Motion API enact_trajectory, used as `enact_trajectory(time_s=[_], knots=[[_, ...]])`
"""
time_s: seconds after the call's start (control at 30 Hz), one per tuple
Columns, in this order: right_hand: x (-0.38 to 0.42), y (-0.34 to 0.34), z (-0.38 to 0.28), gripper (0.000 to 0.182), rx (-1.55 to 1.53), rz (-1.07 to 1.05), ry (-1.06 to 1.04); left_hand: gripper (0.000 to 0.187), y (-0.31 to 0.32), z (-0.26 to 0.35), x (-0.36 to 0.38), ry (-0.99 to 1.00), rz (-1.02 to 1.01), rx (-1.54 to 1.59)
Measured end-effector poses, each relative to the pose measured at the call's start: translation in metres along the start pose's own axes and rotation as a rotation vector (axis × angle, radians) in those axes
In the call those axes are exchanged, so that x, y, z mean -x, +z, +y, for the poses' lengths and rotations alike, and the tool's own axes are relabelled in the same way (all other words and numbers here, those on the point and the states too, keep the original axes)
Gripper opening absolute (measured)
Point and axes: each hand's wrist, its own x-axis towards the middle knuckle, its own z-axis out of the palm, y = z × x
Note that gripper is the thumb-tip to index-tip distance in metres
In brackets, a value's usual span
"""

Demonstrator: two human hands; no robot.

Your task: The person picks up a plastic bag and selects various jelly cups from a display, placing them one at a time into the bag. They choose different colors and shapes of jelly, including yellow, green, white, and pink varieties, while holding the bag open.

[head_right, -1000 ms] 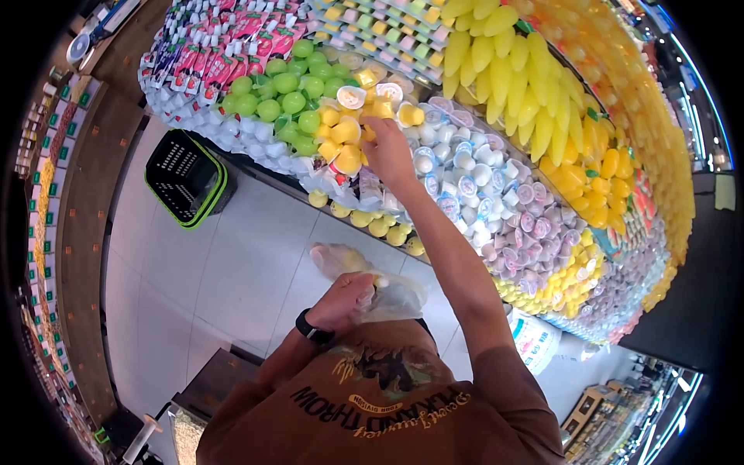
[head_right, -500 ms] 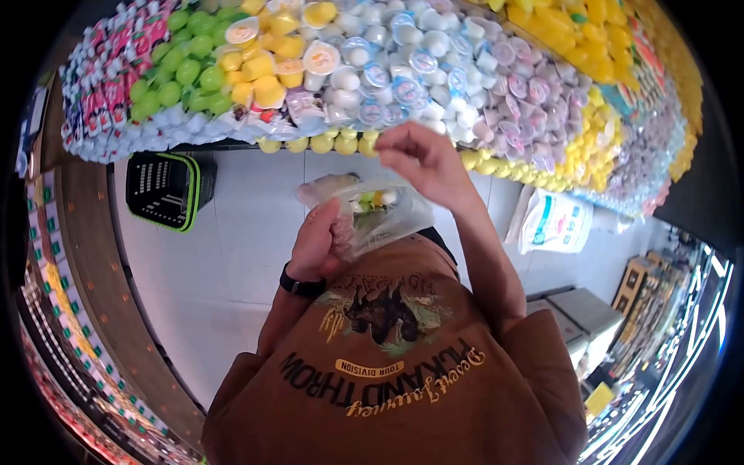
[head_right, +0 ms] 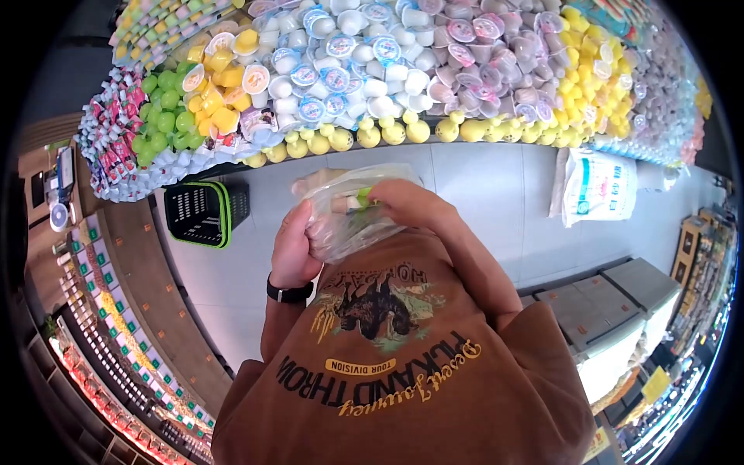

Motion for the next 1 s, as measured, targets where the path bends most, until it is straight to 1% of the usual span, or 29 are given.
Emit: enact_trajectory(time_s=[0.07, 0.1, 0.17, 0.2, 0.23, 0.3, 0.33, 0.37, 0.43, 0.5, 0.57, 0.67, 0.77, 0.8, 0.87, 0.9, 1.0], knots=[[0.006, 0.006, 0.022, 0.021, 0.05, -0.016, 0.033, 0.031, 0.016, -0.008, 0.003, 0.038, 0.012, -0.044], [0.008, 0.001, 0.021, 0.02, 0.079, -0.021, 0.051, 0.032, 0.025, -0.012, 0.004, 0.058, 0.014, -0.065], [0.015, -0.005, 0.018, 0.022, -0.22, -0.062, 0.191, 0.032, 0.041, -0.02, 0.008, 0.078, 0.008, -0.088], [0.018, -0.005, 0.014, 0.023, -0.439, -0.048, 0.265, 0.032, 0.048, -0.025, 0.009, 0.091, 0.003, -0.097], [0.022, -0.005, 0.011, 0.024, -0.655, -0.018, 0.338, 0.033, 0.052, -0.029, 0.011, 0.088, 0.006, -0.095], [0.034, 0.003, 0.007, 0.027, -1.229, 0.117, 0.485, 0.033, 0.055, -0.041, 0.013, 0.088, 0.005, -0.09], [0.037, 0.001, 0.008, 0.029, -1.321, 0.127, 0.482, 0.032, 0.041, -0.049, 0.003, 0.015, -0.289, 0.177], [0.04, -0.004, 0.009, 0.03, -1.318, 0.108, 0.446, 0.032, 0.033, -0.059, 0.002, 0.018, -0.295, 0.182], [0.046, -0.014, 0.013, 0.032, -1.22, 0.04, 0.338, 0.031, 0.05, -0.064, 0.005, 0.025, -0.306, 0.193], [0.054, -0.027, 0.015, 0.034, -1.095, -0.002, 0.253, 0.031, 0.078, -0.071, 0.012, 0.103, 0.05, -0.058], [0.063, -0.039, 0.014, 0.037, -0.977, -0.006, 0.212, 0.032, 0.079, -0.074, 0.009, 0.111, 0.017, -0.064], [0.083, -0.057, 0.011, 0.04, -0.759, 0.068, 0.268, 0.032, 0.08, -0.077, 0.007, 0.11, 0.0, -0.073], [0.102, -0.059, 0.019, 0.037, -0.425, 0.159, 0.413, 0.033, 0.079, -0.082, -0.002, 0.092, -0.032, -0.07], [0.086, -0.065, 0.021, 0.028, 0.045, 0.02, 0.31, 0.033, 0.083, -0.082, -0.003, 0.079, -0.03, -0.06], [0.087, -0.085, 0.021, 0.023, 0.117, -0.02, -0.015, 0.033, 0.086, -0.081, -0.006, 0.072, -0.026, -0.044], [0.089, -0.098, 0.011, 0.021, 0.151, -0.045, -0.179, 0.032, 0.085, -0.08, -0.007, 0.078, -0.021, -0.037], [0.094, -0.123, -0.02, 0.018, -0.591, -0.048, 0.073, 0.031, 0.087, -0.076, -0.006, 0.094, 0.043, -0.008]])
